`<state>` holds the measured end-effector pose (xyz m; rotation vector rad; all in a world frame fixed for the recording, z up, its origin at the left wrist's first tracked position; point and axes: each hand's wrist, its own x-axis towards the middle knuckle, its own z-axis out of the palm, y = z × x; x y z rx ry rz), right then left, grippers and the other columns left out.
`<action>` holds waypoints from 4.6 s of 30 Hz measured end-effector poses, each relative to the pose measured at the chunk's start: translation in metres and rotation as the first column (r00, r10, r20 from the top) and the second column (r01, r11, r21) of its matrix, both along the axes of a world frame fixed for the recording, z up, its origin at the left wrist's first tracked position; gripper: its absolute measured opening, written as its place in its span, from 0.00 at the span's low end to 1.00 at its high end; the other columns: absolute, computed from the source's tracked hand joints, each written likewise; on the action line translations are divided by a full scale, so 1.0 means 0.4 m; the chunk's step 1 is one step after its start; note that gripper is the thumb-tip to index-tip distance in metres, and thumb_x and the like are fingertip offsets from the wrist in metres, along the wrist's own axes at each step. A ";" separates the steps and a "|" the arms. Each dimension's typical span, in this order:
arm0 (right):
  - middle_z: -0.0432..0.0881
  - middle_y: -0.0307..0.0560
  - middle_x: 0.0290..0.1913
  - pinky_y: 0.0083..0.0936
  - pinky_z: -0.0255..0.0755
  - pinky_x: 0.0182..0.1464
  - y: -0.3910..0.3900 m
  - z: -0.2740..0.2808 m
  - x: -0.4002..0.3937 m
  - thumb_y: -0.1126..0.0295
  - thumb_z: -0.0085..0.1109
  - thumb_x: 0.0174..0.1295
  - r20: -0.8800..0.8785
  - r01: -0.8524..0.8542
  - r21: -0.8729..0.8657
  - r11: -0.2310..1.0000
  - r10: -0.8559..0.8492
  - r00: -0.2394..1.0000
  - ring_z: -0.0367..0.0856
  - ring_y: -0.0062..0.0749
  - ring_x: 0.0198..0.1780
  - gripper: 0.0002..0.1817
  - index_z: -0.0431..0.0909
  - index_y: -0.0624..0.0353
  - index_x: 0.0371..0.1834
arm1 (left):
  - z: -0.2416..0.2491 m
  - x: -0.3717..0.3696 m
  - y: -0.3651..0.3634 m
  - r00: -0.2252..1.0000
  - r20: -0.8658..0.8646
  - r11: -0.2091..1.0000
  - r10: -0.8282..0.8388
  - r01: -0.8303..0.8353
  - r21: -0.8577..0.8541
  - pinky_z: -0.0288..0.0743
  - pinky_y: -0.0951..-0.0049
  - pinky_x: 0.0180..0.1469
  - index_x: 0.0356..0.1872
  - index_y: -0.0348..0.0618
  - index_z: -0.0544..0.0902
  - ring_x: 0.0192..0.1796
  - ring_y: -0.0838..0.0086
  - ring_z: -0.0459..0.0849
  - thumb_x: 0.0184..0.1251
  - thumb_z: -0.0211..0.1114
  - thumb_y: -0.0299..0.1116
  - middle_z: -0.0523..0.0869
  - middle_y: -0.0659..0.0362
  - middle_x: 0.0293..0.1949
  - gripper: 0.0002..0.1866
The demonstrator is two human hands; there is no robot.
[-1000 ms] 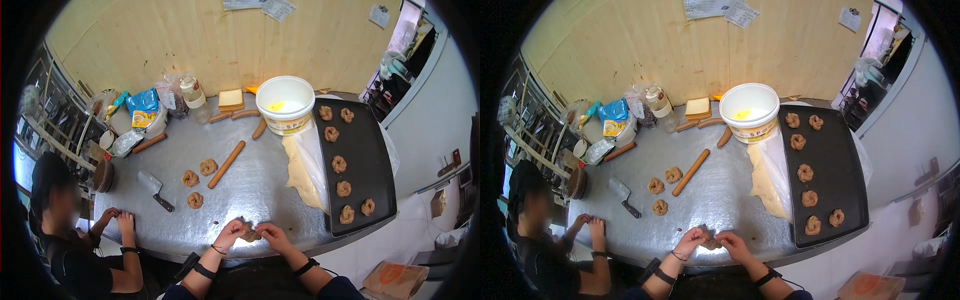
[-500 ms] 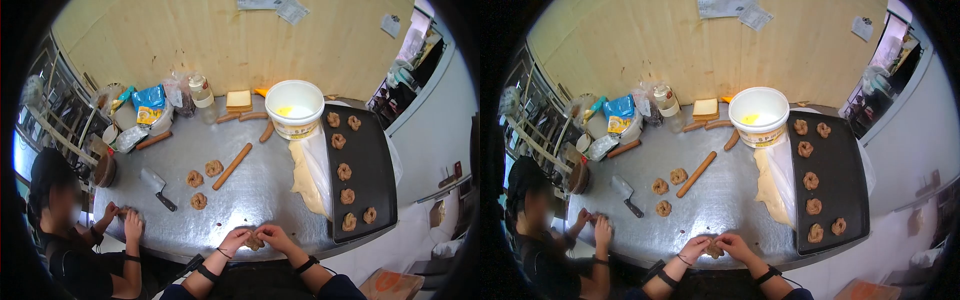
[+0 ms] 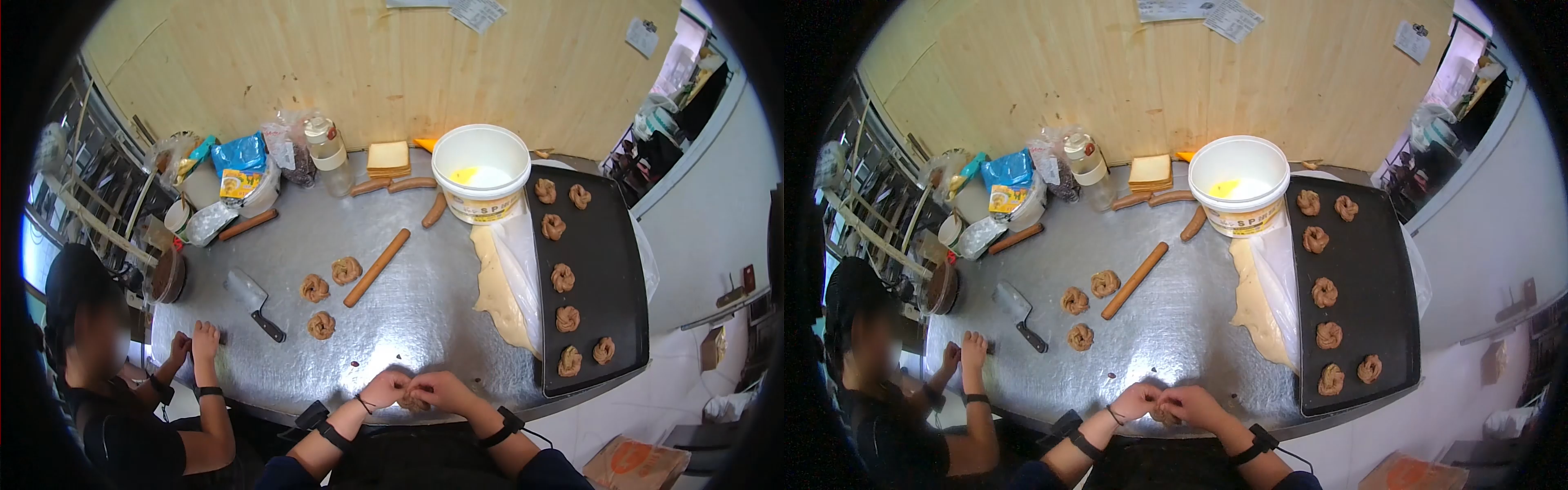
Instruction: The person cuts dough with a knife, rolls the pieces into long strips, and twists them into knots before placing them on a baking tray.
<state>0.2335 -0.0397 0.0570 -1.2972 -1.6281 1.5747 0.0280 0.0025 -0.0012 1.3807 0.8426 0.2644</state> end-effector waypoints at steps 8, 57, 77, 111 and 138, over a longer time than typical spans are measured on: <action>0.85 0.51 0.35 0.29 0.75 0.41 0.017 0.059 0.008 0.64 0.60 0.64 0.148 -0.088 -0.034 0.996 0.092 0.985 0.83 0.39 0.35 0.09 0.80 0.57 0.40 | 0.032 -0.026 0.045 0.951 -0.028 0.951 -0.309 0.308 -0.037 0.74 0.75 0.49 0.46 0.38 0.84 0.42 0.79 0.81 0.65 0.64 0.30 0.87 0.59 0.39 0.11; 0.84 0.50 0.38 0.34 0.75 0.41 -0.022 -0.068 -0.027 0.65 0.65 0.59 0.194 0.064 0.295 0.953 -0.125 0.973 0.82 0.45 0.38 0.12 0.81 0.58 0.43 | 0.016 -0.039 0.024 0.979 -0.124 0.919 -0.160 0.102 -0.380 0.81 0.76 0.40 0.48 0.36 0.83 0.38 0.78 0.83 0.65 0.62 0.31 0.84 0.59 0.39 0.14; 0.80 0.44 0.37 0.32 0.75 0.43 -0.018 -0.035 -0.040 0.70 0.65 0.56 0.328 -0.194 0.548 0.814 0.004 0.945 0.81 0.41 0.41 0.08 0.83 0.56 0.38 | 0.051 -0.043 0.042 0.924 -0.093 0.909 -0.372 0.342 -0.236 0.77 0.76 0.43 0.43 0.38 0.85 0.37 0.78 0.82 0.61 0.65 0.35 0.86 0.60 0.36 0.14; 0.77 0.45 0.42 0.37 0.70 0.42 -0.036 0.065 -0.072 0.63 0.69 0.52 0.241 0.123 0.758 0.641 -0.450 0.860 0.77 0.41 0.43 0.09 0.83 0.54 0.33 | 0.085 -0.046 -0.057 0.838 0.308 0.821 0.451 -0.255 -0.510 0.70 0.75 0.58 0.51 0.37 0.78 0.51 0.78 0.78 0.73 0.55 0.28 0.82 0.62 0.47 0.10; 0.80 0.46 0.26 0.28 0.74 0.32 -0.068 0.009 -0.106 0.67 0.70 0.52 0.063 0.537 0.305 0.786 -0.580 0.812 0.81 0.38 0.28 0.10 0.81 0.62 0.30 | 0.105 0.020 -0.127 0.800 0.070 0.800 0.596 -0.599 0.033 0.71 0.83 0.30 0.40 0.34 0.80 0.29 0.85 0.79 0.65 0.64 0.22 0.85 0.62 0.28 0.05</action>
